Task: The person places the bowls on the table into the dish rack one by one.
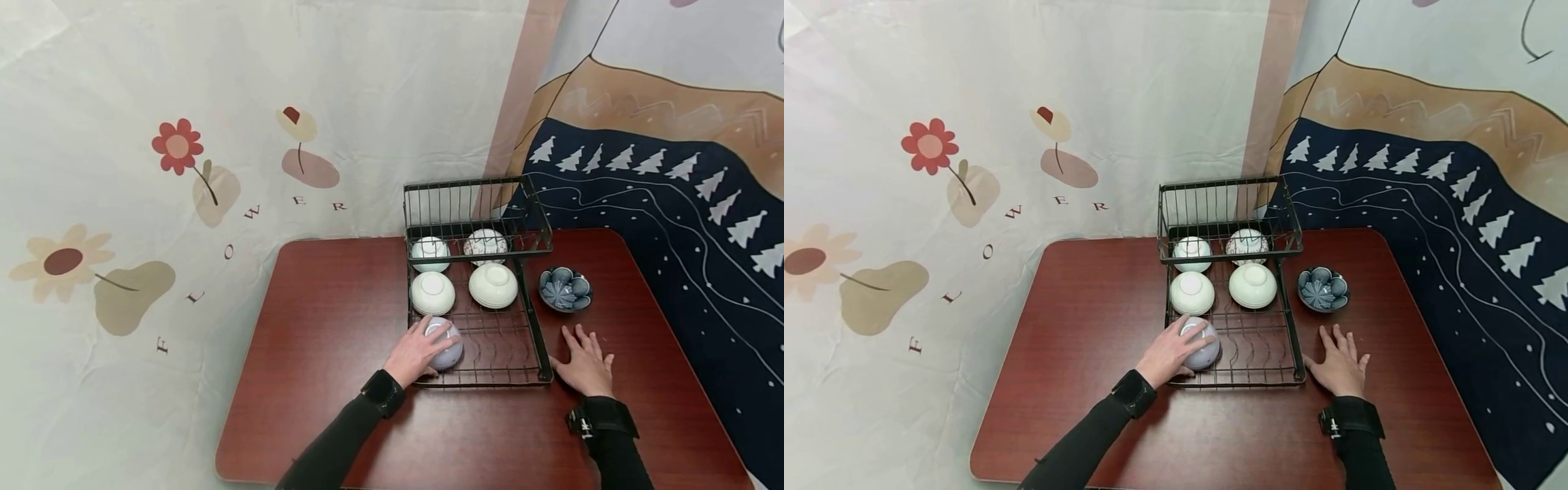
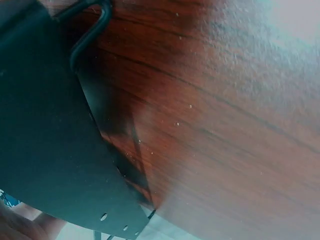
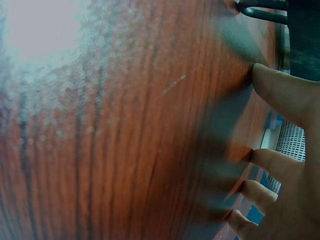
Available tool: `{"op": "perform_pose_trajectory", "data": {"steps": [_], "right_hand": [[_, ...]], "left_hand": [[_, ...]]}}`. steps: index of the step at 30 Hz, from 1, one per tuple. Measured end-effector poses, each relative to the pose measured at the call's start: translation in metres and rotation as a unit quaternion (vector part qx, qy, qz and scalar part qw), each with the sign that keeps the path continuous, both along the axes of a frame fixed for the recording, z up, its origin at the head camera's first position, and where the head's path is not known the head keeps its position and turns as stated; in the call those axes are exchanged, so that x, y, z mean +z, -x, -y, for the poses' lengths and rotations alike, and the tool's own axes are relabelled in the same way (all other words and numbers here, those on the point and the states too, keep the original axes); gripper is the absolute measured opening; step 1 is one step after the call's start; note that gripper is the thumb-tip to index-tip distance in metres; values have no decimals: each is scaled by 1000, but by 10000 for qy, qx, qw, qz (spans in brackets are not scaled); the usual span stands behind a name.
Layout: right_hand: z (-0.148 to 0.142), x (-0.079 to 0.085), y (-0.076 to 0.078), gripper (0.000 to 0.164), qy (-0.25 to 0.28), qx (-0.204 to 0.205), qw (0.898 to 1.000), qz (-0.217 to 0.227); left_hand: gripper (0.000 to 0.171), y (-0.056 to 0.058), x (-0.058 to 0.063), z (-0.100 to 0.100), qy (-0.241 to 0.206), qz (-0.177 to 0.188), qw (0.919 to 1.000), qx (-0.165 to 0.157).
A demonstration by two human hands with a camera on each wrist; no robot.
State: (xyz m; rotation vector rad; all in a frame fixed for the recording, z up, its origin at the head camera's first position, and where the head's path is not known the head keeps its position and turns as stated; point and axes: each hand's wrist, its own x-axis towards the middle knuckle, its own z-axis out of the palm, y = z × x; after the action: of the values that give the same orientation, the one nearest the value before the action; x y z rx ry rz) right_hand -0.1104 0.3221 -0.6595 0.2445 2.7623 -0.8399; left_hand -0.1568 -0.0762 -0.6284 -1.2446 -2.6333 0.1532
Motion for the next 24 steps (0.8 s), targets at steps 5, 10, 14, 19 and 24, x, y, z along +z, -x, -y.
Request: {"op": "perform_pose_trajectory", "data": {"steps": [5, 10, 14, 19, 24], "right_hand": [[0, 1, 0, 93, -7, 6, 10000, 8], [1, 2, 0, 93, -7, 5, 10000, 20], [1, 2, 0, 93, -34, 3, 10000, 14], [1, 3, 0, 93, -64, 9, 10000, 17], [1, 3, -1, 93, -72, 26, 10000, 14]], "left_hand": [[102, 3, -2, 0, 146, -229, 9996, 49], [100, 3, -3, -1, 114, -230, 9997, 45], [100, 1, -1, 0, 126, -119, 9998, 46], [99, 2, 0, 3, -52, 147, 9999, 8], [90, 1, 5, 10, -611, 485, 9969, 55]]}}
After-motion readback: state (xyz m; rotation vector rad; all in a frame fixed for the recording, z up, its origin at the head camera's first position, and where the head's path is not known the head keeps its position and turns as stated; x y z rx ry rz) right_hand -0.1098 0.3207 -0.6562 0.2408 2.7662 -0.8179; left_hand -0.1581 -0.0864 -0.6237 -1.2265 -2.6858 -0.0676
